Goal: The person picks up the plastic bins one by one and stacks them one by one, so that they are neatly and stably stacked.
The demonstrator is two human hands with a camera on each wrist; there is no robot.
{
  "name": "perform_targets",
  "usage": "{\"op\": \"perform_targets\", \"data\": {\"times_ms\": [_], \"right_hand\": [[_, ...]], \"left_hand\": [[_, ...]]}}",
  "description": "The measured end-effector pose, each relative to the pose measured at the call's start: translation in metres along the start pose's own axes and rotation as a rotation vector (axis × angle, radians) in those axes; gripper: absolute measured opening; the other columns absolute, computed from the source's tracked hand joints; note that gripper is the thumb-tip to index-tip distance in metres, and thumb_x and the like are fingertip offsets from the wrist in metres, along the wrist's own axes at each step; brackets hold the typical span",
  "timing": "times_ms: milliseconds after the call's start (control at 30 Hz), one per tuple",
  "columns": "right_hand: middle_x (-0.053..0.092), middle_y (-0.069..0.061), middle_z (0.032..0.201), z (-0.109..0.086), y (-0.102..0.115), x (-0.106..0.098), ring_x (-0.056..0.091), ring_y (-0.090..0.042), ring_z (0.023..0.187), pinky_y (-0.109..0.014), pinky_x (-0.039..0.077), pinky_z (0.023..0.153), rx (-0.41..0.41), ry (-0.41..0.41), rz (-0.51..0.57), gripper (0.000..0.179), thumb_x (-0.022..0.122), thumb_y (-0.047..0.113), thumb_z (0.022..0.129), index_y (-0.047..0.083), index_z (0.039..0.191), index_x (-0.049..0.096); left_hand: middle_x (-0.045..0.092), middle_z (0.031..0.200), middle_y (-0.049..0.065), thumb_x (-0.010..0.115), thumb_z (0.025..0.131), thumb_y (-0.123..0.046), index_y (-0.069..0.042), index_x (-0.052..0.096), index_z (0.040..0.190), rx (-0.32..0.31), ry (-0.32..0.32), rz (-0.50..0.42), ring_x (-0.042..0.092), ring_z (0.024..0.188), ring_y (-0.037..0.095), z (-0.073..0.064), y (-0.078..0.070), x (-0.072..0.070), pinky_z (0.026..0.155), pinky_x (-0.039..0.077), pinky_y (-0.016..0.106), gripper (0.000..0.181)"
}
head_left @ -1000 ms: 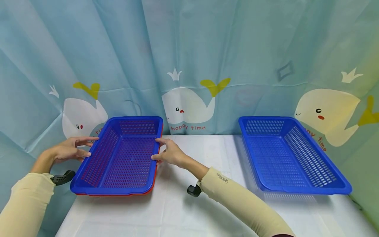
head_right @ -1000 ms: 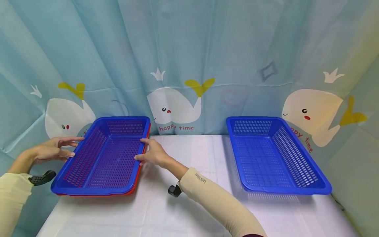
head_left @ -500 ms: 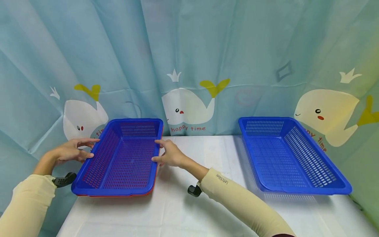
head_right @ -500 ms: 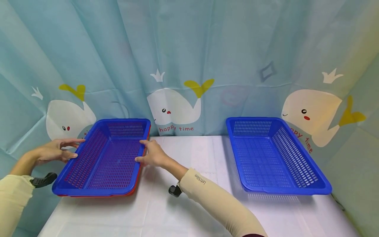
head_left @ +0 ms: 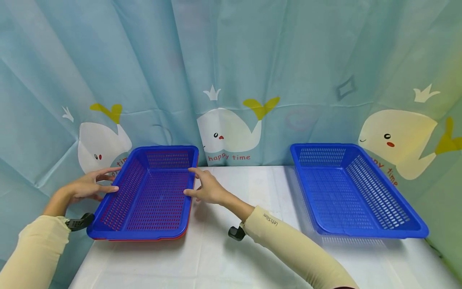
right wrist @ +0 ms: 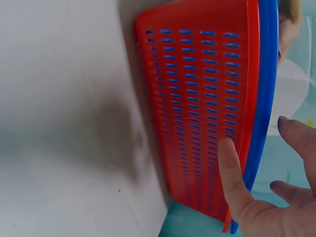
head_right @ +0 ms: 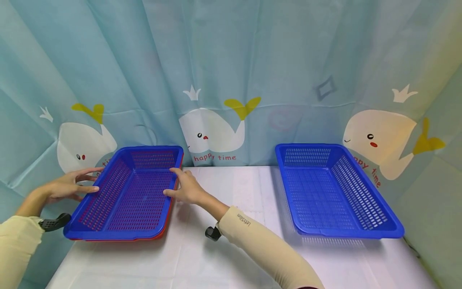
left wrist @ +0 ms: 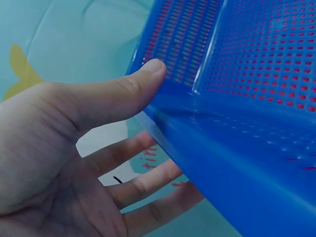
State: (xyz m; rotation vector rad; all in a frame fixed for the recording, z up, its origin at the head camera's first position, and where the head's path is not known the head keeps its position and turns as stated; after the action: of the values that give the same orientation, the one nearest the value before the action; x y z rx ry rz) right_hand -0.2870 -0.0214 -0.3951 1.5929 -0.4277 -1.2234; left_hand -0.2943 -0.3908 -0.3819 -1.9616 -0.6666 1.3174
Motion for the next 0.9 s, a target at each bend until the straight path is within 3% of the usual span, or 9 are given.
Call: {"op": "perform_targets", "data": {"times_ms": [167,433,633,900], "right_hand": [[0.043,-0.028,0.144,0.001,-0.001,0.001,0.075,-0.033,0.085,-0.026,0.059,0.065,-0.002,-0.004,0.016,0.077,0.077,0.018,0.095,0.008,0.159,0.035],[0.048,-0.028,0.147,0.004,-0.007,0.006,0.076,-0.033,0.085,-0.026,0.059,0.069,-0.004,-0.011,0.052,0.074,0.075,0.016,0.096,0.003,0.157,0.037],[0.055,-0.021,0.142,0.005,-0.011,0.008,0.075,-0.019,0.085,-0.026,0.058,0.068,0.019,-0.025,0.042,0.069,0.073,0.016,0.098,0.004,0.157,0.039],[0.056,-0.020,0.141,0.005,-0.012,0.009,0.074,-0.016,0.079,-0.024,0.057,0.068,0.040,-0.029,0.073,0.070,0.074,0.014,0.097,0.002,0.156,0.040]], "left_hand": [[0.028,0.150,0.043,0.071,0.099,-0.024,-0.002,0.013,0.163,-0.018,0.002,0.000,0.055,0.120,0.052,-0.001,0.000,0.001,0.078,0.062,0.055,0.089],[0.033,0.147,0.043,0.069,0.100,-0.021,0.000,0.017,0.162,-0.020,0.024,-0.015,0.056,0.120,0.051,0.000,0.005,0.001,0.079,0.061,0.056,0.083],[0.038,0.144,0.043,0.069,0.100,-0.020,0.000,0.020,0.161,-0.013,0.013,-0.014,0.059,0.116,0.047,0.001,0.011,-0.001,0.078,0.062,0.055,0.080],[0.039,0.144,0.041,0.073,0.097,-0.021,0.000,0.023,0.160,-0.018,0.007,-0.038,0.061,0.114,0.042,0.001,0.010,0.001,0.078,0.062,0.052,0.083]]}}
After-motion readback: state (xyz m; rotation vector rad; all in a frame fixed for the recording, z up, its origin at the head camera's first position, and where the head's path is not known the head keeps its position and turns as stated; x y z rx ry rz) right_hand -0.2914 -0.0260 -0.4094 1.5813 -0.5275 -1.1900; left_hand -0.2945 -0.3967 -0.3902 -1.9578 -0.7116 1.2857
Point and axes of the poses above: each hand's wrist, its own z-axis towards the middle knuckle, its own x-axis out of the palm, y = z × x, the point moved 5 cm from there along z, towards the middle knuckle
